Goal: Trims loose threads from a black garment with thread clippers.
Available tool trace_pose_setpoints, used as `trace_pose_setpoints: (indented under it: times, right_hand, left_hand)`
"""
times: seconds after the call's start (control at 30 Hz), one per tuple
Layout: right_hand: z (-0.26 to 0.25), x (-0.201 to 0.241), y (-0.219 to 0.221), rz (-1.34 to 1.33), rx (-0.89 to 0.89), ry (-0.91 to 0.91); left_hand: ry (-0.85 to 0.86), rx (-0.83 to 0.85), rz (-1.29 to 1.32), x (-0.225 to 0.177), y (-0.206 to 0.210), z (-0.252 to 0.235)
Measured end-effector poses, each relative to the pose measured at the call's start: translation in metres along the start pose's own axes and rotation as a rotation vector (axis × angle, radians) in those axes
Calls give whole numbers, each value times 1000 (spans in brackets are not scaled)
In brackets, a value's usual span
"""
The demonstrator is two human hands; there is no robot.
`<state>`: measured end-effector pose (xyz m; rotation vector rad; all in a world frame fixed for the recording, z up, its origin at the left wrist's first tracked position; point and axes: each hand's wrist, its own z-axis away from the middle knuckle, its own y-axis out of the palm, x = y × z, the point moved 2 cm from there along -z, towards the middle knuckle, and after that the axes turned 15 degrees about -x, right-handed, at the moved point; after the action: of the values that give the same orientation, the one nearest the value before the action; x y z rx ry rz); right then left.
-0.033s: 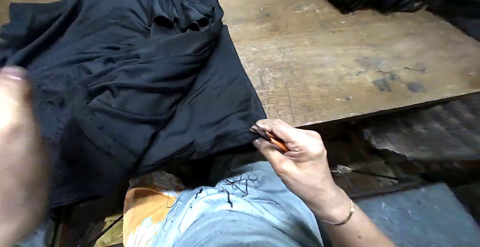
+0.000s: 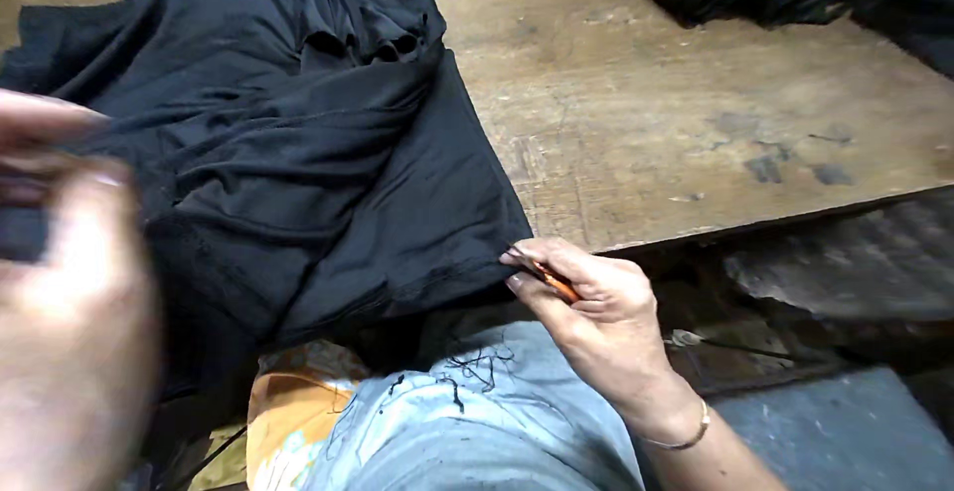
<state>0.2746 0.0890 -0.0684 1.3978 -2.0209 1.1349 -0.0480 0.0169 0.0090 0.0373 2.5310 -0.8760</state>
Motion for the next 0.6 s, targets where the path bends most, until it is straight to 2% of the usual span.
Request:
trace_pose_setpoints:
  times: [0.07,0.1,0.23,0.33,0.4,0.5,0.53,0.57,0.6]
  right_hand:
    - [-5,3,-2,-167,1,103]
    - [-8,6,-4,-233,6,154]
    - [-16,14,-13,-325,11,218]
    - [-21,21,-13,-284,-8,212]
    - [-25,27,-12,-263,25,236]
    - [-22,49,2,-373,126,268]
    - [-15,61,11,-425,195,256]
    - [-8,75,22,-468,276,196]
    - [1,91,33,-479,366,99]
  left_hand:
    - [236,75,241,-40,14,23]
    - [282,126,336,-56,25,38]
    - [229,285,496,-87,60,83]
    - [268,293,539,-94,75,77]
    - [198,378,616,-92,86,56]
    - [-201,640,907,-68,122,14]
    - [-260,690,1097,-49,148,6]
    - [-204,724,1342,-24,188,2]
    - [-178,758,1462,-6,220,-3]
